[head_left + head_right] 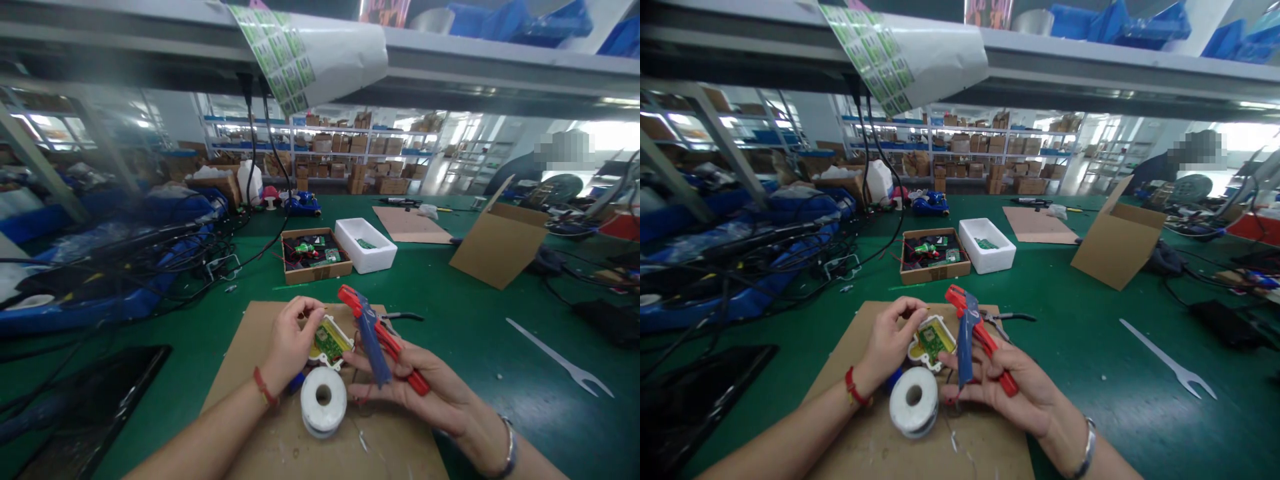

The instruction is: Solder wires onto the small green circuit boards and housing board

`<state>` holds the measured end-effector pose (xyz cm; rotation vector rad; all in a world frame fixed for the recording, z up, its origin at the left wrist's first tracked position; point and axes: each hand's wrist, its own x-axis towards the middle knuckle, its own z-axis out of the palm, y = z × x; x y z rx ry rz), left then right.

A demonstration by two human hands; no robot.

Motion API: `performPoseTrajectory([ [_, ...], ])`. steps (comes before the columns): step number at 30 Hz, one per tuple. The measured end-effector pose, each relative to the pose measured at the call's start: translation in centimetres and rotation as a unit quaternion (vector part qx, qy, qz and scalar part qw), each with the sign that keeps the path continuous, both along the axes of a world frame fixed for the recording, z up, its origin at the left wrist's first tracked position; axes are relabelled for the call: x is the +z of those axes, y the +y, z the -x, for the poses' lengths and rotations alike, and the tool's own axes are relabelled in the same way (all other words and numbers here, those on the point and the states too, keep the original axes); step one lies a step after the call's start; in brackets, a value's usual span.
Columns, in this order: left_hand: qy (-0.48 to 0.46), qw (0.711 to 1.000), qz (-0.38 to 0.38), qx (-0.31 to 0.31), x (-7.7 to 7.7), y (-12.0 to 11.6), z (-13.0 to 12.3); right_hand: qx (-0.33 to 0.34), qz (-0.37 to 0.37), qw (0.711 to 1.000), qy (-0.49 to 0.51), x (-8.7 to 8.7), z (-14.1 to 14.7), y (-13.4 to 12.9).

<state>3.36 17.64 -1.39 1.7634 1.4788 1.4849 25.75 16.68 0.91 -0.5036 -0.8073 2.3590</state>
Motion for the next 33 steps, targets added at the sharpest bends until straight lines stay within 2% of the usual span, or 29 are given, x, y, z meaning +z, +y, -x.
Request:
performPoseTrajectory([
  [4,0.004,1.0,0.0,0.003,0.0,0.1,0.0,0.015,0.0,1.0,0.022,-0.5,0.1,0.5],
  [8,0.003,1.0,-0.001,0.006,-0.1,0.2,0.0,0.05,0.011,0.998,0.037,-0.3,-0.3,0.9],
  [13,-0.007,1.0,-0.002,0.018,0.0,-0.2,0.0,0.035,0.04,0.997,-0.049,0.1,-0.2,0.5],
  [17,-0.014,1.0,0.003,0.028,0.4,-0.5,-0.1,0.052,0.059,0.993,-0.092,-0.4,0.2,0.0],
  [22,-0.013,0.999,0.008,0.033,0.5,-0.5,-0.1,0.052,0.071,0.993,-0.084,-1.2,0.3,0.1],
  [33,-0.004,0.999,0.012,0.039,0.4,-0.4,0.2,0.053,0.06,0.993,-0.084,-1.4,0.0,0.3],
])
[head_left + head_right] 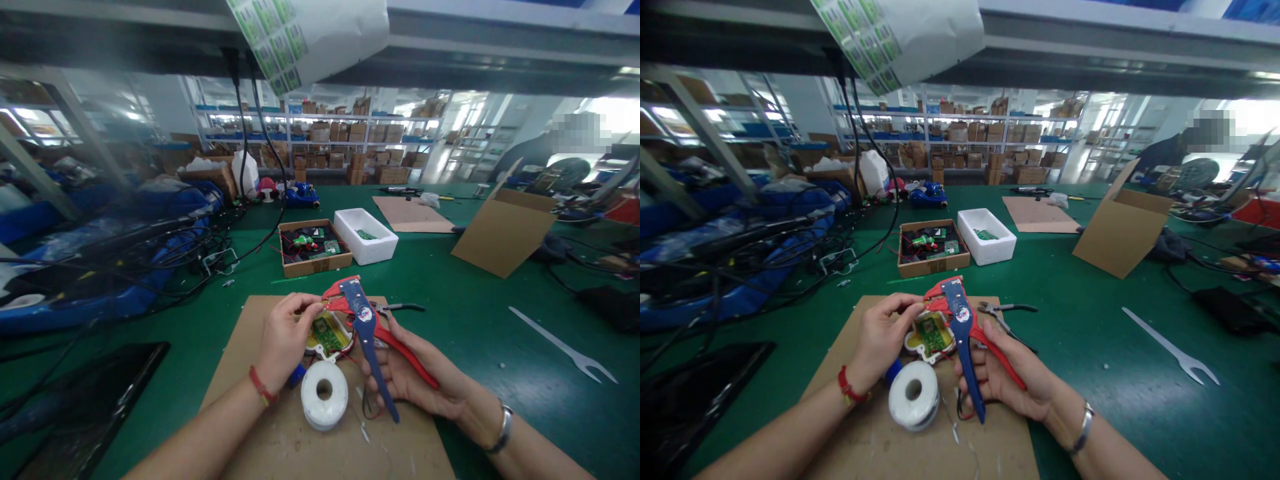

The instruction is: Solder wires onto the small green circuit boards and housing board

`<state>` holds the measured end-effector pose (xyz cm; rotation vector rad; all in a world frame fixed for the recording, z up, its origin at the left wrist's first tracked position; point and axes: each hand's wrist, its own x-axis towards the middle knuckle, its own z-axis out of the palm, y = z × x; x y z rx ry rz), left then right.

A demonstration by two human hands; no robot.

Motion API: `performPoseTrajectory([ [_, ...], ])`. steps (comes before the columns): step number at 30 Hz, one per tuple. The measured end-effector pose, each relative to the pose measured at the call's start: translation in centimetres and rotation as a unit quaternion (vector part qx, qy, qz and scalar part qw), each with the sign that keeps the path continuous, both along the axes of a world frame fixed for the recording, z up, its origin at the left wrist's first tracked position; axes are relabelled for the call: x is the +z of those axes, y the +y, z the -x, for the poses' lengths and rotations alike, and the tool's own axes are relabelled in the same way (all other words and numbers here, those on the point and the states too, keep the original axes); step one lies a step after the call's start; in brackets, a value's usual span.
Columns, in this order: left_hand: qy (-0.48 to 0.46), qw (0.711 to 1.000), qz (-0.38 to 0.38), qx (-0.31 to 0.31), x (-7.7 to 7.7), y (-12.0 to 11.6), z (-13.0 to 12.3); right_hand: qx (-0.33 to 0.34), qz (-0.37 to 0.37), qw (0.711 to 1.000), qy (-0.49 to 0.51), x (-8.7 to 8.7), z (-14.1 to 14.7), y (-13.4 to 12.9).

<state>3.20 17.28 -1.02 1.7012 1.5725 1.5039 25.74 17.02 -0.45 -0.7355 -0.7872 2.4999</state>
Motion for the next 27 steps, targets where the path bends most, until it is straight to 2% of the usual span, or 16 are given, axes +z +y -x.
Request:
performPoseTrajectory([
  [10,0.012,1.0,-0.003,-0.027,0.37,-0.16,0.22,-0.012,-0.033,0.999,-0.019,-0.03,-0.34,0.07],
  [27,0.019,0.999,-0.013,-0.031,0.48,-0.11,0.05,-0.01,-0.055,0.998,-0.036,0.18,-0.01,-0.18],
])
